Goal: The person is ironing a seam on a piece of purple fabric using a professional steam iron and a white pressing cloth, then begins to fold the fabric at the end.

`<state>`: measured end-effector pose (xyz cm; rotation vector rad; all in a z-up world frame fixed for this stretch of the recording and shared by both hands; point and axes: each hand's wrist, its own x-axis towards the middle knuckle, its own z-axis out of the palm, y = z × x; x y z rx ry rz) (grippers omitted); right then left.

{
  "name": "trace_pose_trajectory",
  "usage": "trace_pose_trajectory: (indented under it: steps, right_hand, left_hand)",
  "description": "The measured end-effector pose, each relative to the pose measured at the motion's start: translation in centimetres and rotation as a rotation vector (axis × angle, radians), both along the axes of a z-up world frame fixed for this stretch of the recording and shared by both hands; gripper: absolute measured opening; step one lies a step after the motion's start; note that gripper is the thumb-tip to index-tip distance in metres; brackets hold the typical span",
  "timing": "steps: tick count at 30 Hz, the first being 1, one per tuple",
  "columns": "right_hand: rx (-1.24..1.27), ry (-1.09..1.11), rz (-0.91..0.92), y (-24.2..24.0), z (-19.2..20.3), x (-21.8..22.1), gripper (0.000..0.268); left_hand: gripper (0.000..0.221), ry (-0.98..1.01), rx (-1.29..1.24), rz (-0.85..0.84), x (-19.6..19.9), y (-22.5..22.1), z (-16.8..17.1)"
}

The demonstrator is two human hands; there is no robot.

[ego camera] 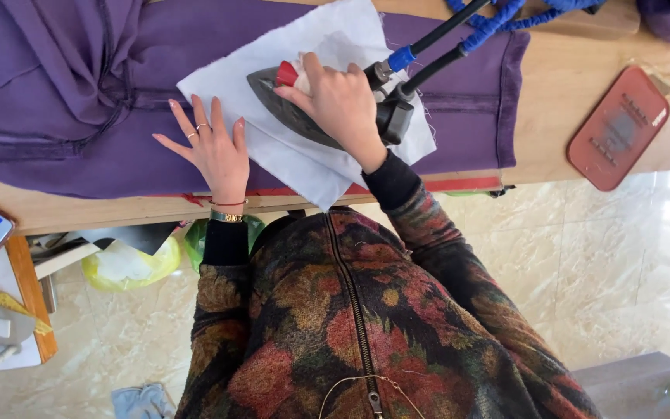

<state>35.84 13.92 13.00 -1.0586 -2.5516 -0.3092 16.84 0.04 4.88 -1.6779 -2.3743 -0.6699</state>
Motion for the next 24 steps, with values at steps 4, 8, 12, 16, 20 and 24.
trace_pose_trajectory:
  steps: [4,8,12,16,20,24]
  right_hand:
    - [-0.014,0.008,0.004,-0.1,0.0,0.1,0.067]
    - [-0.029,0.150,0.112,-0.5,2.7,0.5,0.056]
    - [-0.158,0.487,0.177,-2.5,2.5,5.5,0.042]
    - [0.009,0.737,-0.220,-2.8,2.1,14.3,0.016]
    - [-0.150,0.442,-0.578,-0.6,-1.9,23.9,0.032]
    - [-0.339,0.104,-0.622,1.0,-8.1,29.4,0.058]
  left_hand:
    - [0.043,0.002,-0.055,-0.023,0.4,-0.1,0.2]
    - [0.044,-0.023,-0.089,-0.032,0.8,0.0,0.9]
    - [0.052,-0.061,-0.050,-0.074,1.3,0.1,1.6]
    - [0.055,-0.152,0.009,-0.063,2.1,0.0,2.9]
    - [0.040,-0.257,0.086,-0.035,3.4,0.0,4.1]
    - [0.035,-0.275,0.139,-0.023,5.0,0.2,4.3]
